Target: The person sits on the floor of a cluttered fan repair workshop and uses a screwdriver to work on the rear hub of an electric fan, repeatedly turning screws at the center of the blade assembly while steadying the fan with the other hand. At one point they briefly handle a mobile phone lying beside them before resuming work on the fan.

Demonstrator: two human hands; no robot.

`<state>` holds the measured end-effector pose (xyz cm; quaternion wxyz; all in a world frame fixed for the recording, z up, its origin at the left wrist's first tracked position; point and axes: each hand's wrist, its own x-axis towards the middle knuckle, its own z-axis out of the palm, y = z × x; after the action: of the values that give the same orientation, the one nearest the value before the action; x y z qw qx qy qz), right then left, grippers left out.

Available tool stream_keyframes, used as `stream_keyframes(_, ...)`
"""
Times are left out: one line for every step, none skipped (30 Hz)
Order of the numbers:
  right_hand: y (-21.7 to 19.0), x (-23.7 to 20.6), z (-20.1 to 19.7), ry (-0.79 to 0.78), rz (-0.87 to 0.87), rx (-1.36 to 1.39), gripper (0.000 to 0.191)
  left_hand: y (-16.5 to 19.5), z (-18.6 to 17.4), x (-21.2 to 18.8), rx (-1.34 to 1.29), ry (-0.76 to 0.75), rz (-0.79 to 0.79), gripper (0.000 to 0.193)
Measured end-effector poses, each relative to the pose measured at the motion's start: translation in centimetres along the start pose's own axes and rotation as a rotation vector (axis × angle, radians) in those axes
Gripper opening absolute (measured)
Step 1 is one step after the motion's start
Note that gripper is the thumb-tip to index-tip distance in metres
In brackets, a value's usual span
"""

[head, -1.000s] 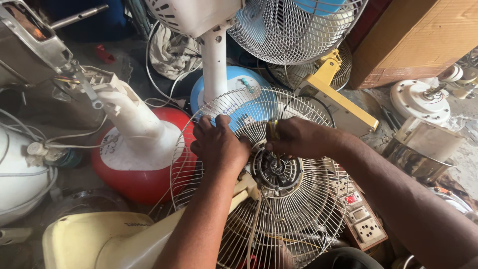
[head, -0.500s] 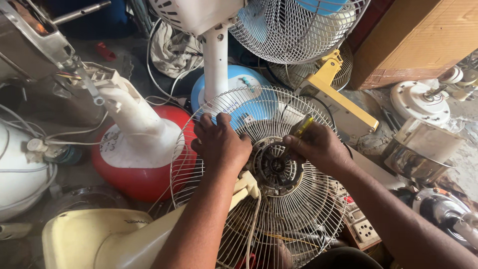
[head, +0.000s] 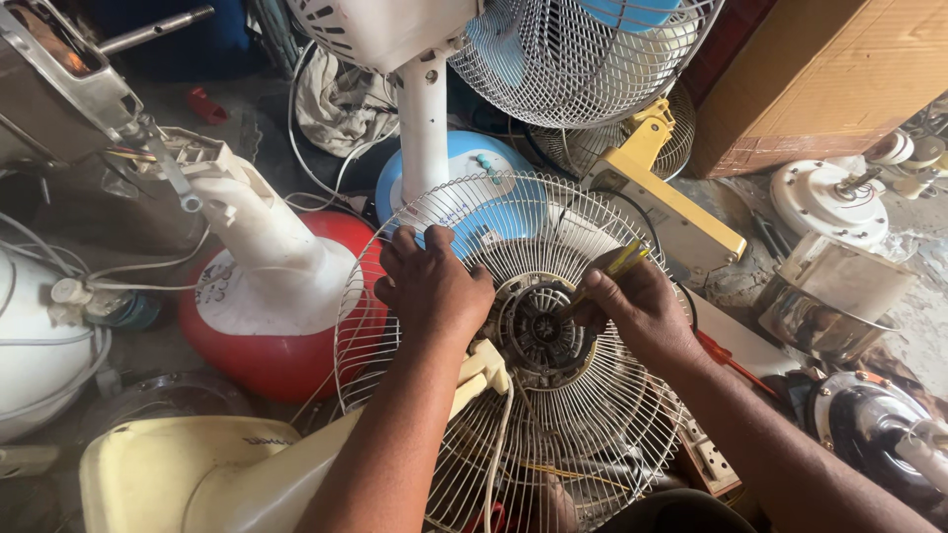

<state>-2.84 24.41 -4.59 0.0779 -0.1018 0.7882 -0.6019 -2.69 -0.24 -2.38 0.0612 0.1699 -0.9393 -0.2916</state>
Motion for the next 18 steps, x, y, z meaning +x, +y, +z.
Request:
stream_keyframes(-0.1, 0.1, 0.1, 0.000, 0.001, -0.022, 0.033, 0.0, 0.0, 0.0, 0.001, 0.000, -0.001, 0.062)
stream_keyframes(-0.3, 0.2, 0.2, 0.000, 0.004, -0.046, 0.033, 0.0, -0.1, 0.0, 0.001, 0.000, -0.001, 0.062)
stream_keyframes(-0.5, 0.3, 0.2, -0.019, 0.003, -0.085, 0.034, 0.0, -0.1, 0.0, -0.002, 0.000, 0.000, 0.062)
stream_keyframes(-0.7, 0.5, 0.2, -0.038, 0.003, -0.123, 0.034, 0.1, -0.1, 0.0, -0.001, 0.003, 0.001, 0.062)
stream_keyframes(-0.9, 0.6, 0.2, -0.057, 0.005, -0.162, 0.034, 0.1, -0.1, 0.0, -0.001, 0.004, 0.002, 0.062)
stream_keyframes(-1.1, 0.9, 0.1, -0.069, 0.037, -0.219, 0.034, 0.1, -0.1, 0.0, -0.003, 0.005, 0.002, 0.062)
stream_keyframes(-1.4, 1.1, 0.0, -0.082, 0.071, -0.276, 0.034, 0.1, -0.1, -0.1, -0.010, 0.000, -0.001, 0.062)
stream_keyframes(-1.8, 1.4, 0.0, -0.095, 0.102, -0.332, 0.034, 0.2, -0.1, -0.1, -0.017, -0.001, -0.002, 0.061)
stream_keyframes(-2.2, 1.8, -0.1, -0.131, 0.102, -0.329, 0.034, 0.2, -0.1, -0.1, -0.022, -0.002, -0.004, 0.061)
stream_keyframes(-2.8, 2.2, -0.1, -0.167, 0.102, -0.324, 0.033, 0.2, -0.2, -0.1, -0.013, -0.013, -0.008, 0.061)
stream_keyframes(-3.4, 2.5, 0.0, -0.203, 0.103, -0.318, 0.033, 0.2, -0.2, -0.2, -0.004, -0.025, -0.012, 0.061)
stream_keyframes(-4.2, 2.8, 0.1, -0.247, 0.080, -0.314, 0.032, 0.2, -0.3, -0.2, 0.002, -0.034, -0.011, 0.060)
stream_keyframes(-5.0, 3.1, 0.2, -0.288, 0.054, -0.312, 0.030, 0.3, -0.3, -0.1, -0.005, -0.016, -0.005, 0.061)
stream_keyframes(-5.9, 3.2, 0.4, -0.333, 0.032, -0.310, 0.029, 0.3, -0.3, -0.1, -0.010, -0.002, -0.002, 0.062)
stream_keyframes(-6.9, 3.3, 0.8, -0.371, -0.024, -0.506, 0.029, 0.3, -0.4, -0.1, -0.011, 0.013, -0.001, 0.063)
stream_keyframes(-7.7, 3.2, 1.4, -0.410, -0.079, -0.698, 0.028, 0.2, -0.4, 0.0, -0.009, -0.004, -0.003, 0.062)
stream_keyframes(-8.5, 2.8, 2.0, -0.448, -0.132, -0.889, 0.028, 0.2, -0.4, 0.0, -0.008, -0.026, -0.007, 0.062)
stream_keyframes(-9.1, 2.3, 2.8, -0.475, -0.179, -0.932, 0.027, 0.2, -0.4, 0.0, -0.011, -0.047, -0.007, 0.062)
